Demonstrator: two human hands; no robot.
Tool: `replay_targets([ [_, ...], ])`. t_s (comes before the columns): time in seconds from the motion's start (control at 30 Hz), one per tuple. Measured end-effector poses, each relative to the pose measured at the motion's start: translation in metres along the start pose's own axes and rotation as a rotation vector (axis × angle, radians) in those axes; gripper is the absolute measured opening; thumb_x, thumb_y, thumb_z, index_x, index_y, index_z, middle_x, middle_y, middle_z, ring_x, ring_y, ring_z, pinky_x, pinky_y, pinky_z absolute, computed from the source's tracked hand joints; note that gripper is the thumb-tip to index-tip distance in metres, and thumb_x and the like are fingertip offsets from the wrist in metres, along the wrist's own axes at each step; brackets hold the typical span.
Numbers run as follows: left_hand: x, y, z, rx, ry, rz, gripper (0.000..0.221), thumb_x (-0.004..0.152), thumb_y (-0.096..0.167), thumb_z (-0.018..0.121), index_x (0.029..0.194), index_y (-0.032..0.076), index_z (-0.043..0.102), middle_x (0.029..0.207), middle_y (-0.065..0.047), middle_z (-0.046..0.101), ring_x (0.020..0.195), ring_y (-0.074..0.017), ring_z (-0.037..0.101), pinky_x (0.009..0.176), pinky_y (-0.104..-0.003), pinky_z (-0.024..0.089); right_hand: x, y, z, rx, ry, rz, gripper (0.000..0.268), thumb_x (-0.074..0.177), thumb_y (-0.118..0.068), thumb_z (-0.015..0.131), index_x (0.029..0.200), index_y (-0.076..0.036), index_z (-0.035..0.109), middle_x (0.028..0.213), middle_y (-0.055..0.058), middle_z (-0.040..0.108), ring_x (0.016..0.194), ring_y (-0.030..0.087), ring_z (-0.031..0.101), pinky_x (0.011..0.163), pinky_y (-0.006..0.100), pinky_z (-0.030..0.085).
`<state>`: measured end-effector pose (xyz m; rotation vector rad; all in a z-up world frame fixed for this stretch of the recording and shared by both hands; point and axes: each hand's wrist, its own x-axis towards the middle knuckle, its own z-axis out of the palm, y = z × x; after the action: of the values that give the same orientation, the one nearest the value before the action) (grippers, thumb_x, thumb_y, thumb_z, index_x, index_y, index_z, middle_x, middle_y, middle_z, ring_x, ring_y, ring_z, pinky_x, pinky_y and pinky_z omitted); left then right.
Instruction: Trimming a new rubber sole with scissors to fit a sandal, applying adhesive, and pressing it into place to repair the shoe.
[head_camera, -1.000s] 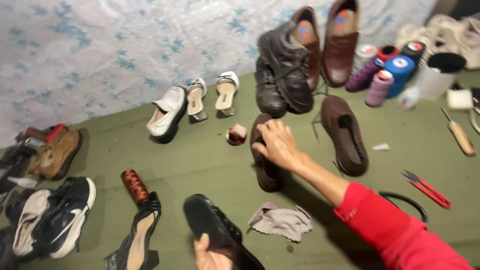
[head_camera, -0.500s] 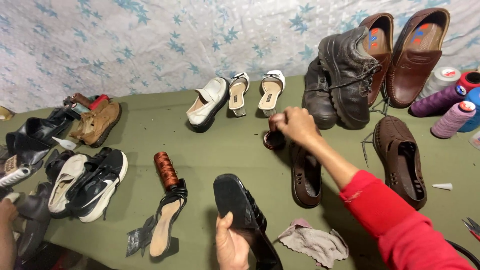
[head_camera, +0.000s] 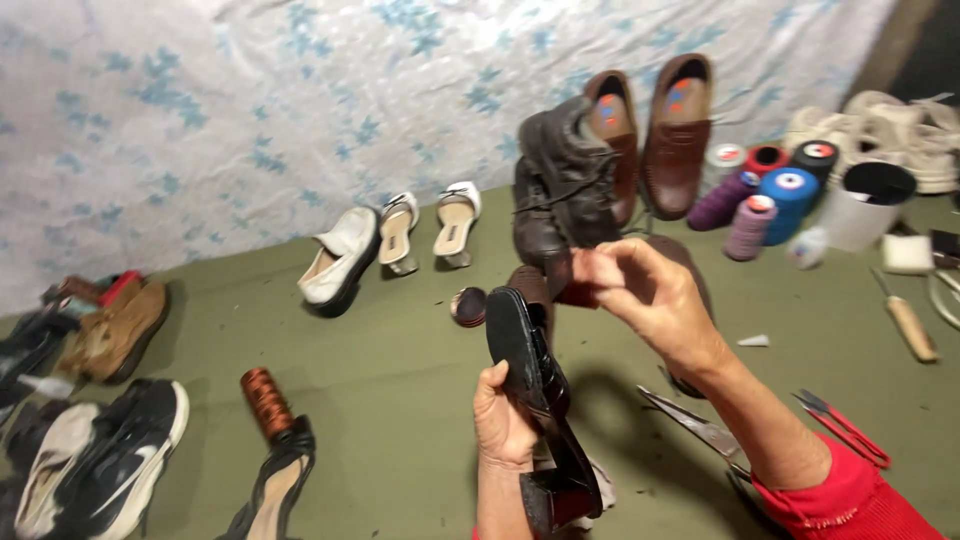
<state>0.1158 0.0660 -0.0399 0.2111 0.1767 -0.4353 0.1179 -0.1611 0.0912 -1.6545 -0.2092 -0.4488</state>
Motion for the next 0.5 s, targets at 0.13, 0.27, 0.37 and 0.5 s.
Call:
replay_targets([
  [0.13,0.006,-0.043,0.006,0.072,0.026,0.013,0.043,0.087,0.014,0.064,0.129,0.003,0.066,0.121,-0.019,0.072,0.108,-0.0348,0.069,0.099,-0.049,0.057,-0.027,-0.013,-0.031,-0.279,0.096,-0.092,0.037,0.079,-0.008,0.066,0.115,-0.014,0.064,0.104,-0.003,0.069,0.094,0.012,0.062,0.087,0.027,0.047],
  [0.27,0.007,-0.075,0.009,0.175,0.006,0.017,0.041,0.09,0.013,0.063,0.131,0.007,0.067,0.124,-0.016,0.072,0.108,-0.0326,0.069,0.097,-0.049,0.057,-0.036,-0.009,-0.054,-0.239,0.131,-0.004,0.033,0.079,-0.01,0.069,0.111,-0.014,0.066,0.101,-0.003,0.071,0.083,0.01,0.064,0.079,0.024,0.052],
  [0.37,0.005,-0.089,0.013,0.178,0.001,-0.016,0.044,0.091,0.013,0.061,0.135,0.009,0.065,0.127,-0.015,0.071,0.111,-0.0322,0.068,0.101,-0.051,0.055,-0.046,-0.001,-0.067,-0.209,0.154,0.014,0.03,0.079,-0.011,0.071,0.109,-0.016,0.067,0.102,-0.006,0.071,0.087,0.009,0.067,0.084,0.025,0.052],
  [0.5,0.006,-0.097,0.014,0.218,0.02,-0.007,0.036,0.091,0.01,0.062,0.127,0.007,0.068,0.122,-0.016,0.072,0.107,-0.032,0.069,0.098,-0.049,0.057,-0.069,-0.002,-0.083,-0.275,0.097,-0.002,0.03,0.076,-0.012,0.068,0.106,-0.016,0.069,0.092,-0.005,0.072,0.084,0.011,0.065,0.082,0.026,0.05],
])
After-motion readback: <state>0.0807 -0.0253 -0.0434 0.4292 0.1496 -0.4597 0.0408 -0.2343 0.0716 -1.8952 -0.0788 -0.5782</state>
